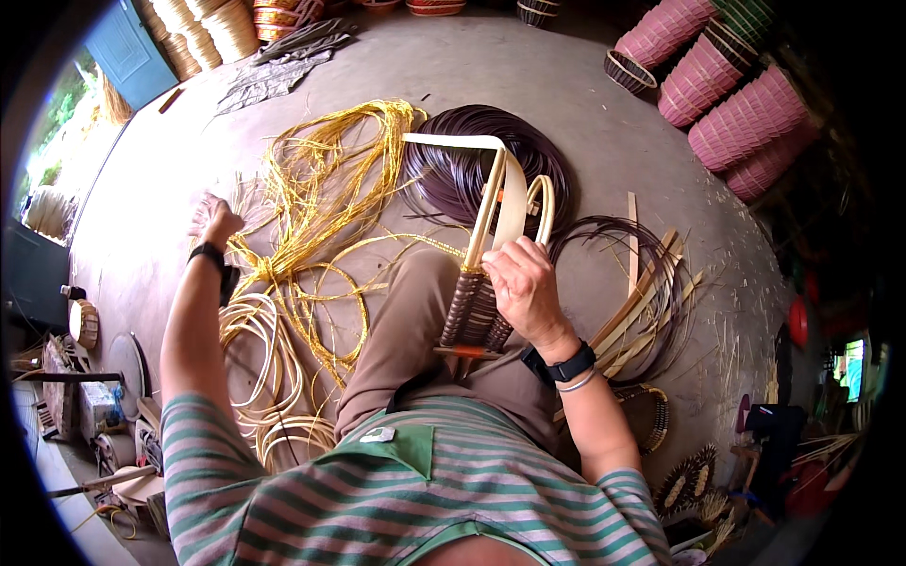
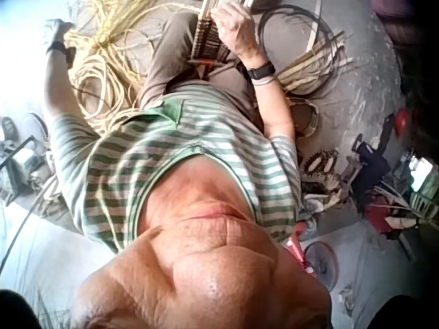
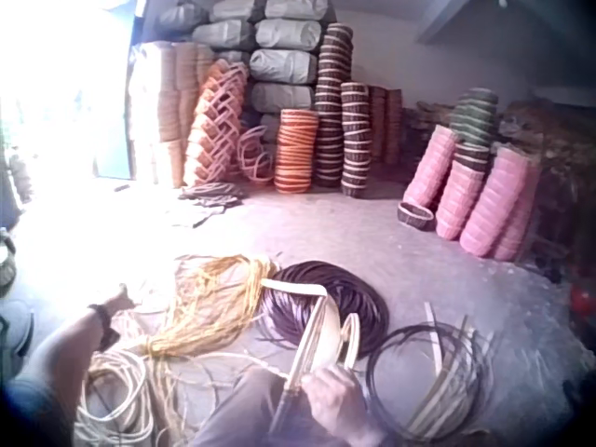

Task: The person weaves a basket by hand, threading long strips of material through the frame of the basket.

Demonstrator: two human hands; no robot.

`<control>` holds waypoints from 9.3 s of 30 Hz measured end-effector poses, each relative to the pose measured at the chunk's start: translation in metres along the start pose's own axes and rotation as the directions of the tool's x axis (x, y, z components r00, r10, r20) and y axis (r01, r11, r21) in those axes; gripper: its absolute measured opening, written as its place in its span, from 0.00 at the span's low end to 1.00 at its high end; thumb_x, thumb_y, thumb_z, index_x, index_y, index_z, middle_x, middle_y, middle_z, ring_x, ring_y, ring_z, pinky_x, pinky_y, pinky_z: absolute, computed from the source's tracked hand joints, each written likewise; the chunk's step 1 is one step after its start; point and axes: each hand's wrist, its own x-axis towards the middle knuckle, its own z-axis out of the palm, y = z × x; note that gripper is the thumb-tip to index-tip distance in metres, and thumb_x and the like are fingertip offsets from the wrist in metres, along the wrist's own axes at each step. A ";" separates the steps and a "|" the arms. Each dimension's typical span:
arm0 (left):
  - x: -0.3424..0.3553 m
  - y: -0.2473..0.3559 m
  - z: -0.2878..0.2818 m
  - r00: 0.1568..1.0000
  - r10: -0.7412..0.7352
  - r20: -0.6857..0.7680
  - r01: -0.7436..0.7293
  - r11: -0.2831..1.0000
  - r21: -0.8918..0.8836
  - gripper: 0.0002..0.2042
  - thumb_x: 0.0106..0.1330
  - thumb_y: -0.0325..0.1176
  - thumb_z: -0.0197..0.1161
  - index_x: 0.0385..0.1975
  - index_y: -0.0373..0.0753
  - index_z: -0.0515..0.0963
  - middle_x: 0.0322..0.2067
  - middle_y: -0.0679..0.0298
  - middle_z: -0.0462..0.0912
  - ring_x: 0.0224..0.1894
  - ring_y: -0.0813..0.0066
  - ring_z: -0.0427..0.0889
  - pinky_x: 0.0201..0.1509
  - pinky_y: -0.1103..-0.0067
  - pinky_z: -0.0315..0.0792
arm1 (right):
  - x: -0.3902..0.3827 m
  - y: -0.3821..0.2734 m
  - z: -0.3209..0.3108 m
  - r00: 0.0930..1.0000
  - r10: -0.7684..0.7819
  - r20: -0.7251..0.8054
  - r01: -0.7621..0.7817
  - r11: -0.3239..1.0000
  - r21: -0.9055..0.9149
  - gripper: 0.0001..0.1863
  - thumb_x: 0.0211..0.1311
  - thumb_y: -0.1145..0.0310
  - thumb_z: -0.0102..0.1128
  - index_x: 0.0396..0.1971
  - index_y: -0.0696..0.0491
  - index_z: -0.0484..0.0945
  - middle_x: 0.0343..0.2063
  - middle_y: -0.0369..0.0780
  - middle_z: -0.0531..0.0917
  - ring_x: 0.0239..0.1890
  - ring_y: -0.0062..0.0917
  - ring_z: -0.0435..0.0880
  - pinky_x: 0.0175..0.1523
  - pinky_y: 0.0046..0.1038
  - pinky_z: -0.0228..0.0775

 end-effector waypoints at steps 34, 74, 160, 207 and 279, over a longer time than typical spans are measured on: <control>-0.292 0.185 0.005 0.623 0.782 0.004 0.293 -0.229 -0.928 0.14 0.63 0.29 0.43 0.42 0.29 0.73 0.36 0.57 0.79 0.38 0.69 0.77 0.48 0.77 0.70 | -0.015 0.023 0.049 0.594 0.783 0.186 -0.346 0.040 0.937 0.11 0.64 0.65 0.54 0.35 0.58 0.78 0.28 0.33 0.80 0.28 0.14 0.76 0.36 0.18 0.69; -0.288 0.193 -0.018 0.604 0.796 -0.027 0.190 -0.177 -0.966 0.22 0.59 0.21 0.57 0.56 0.33 0.67 0.41 0.62 0.78 0.43 0.79 0.76 0.49 0.81 0.72 | -0.040 0.056 -0.010 0.586 0.787 0.191 -0.369 0.049 0.928 0.17 0.69 0.61 0.47 0.42 0.62 0.74 0.27 0.41 0.82 0.25 0.23 0.83 0.31 0.20 0.78; -0.279 0.206 -0.022 0.345 0.924 0.164 0.483 -0.026 -0.875 0.08 0.63 0.33 0.60 0.36 0.36 0.76 0.32 0.64 0.81 0.33 0.77 0.79 0.40 0.79 0.73 | -0.088 0.085 -0.107 0.452 0.891 -0.034 0.101 -0.013 0.995 0.21 0.64 0.47 0.50 0.30 0.52 0.76 0.29 0.35 0.79 0.23 0.15 0.74 0.30 0.15 0.66; -0.273 0.179 -0.016 0.241 0.934 0.264 0.543 0.096 -0.834 0.14 0.66 0.35 0.54 0.44 0.32 0.74 0.41 0.62 0.80 0.47 0.75 0.76 0.53 0.77 0.68 | -0.075 0.050 -0.004 0.523 0.767 0.372 -0.309 -0.236 0.921 0.06 0.59 0.75 0.54 0.33 0.60 0.78 0.34 0.41 0.83 0.41 0.24 0.81 0.51 0.21 0.74; -0.292 0.209 -0.039 0.494 0.806 0.326 0.745 -0.199 -0.637 0.15 0.64 0.47 0.53 0.37 0.41 0.74 0.29 0.65 0.77 0.32 0.76 0.76 0.38 0.79 0.70 | 0.015 -0.012 0.008 0.994 0.058 -0.094 -0.060 0.998 -0.015 0.03 0.48 0.82 0.57 0.22 0.58 0.74 0.21 0.42 0.75 0.26 0.36 0.78 0.30 0.34 0.70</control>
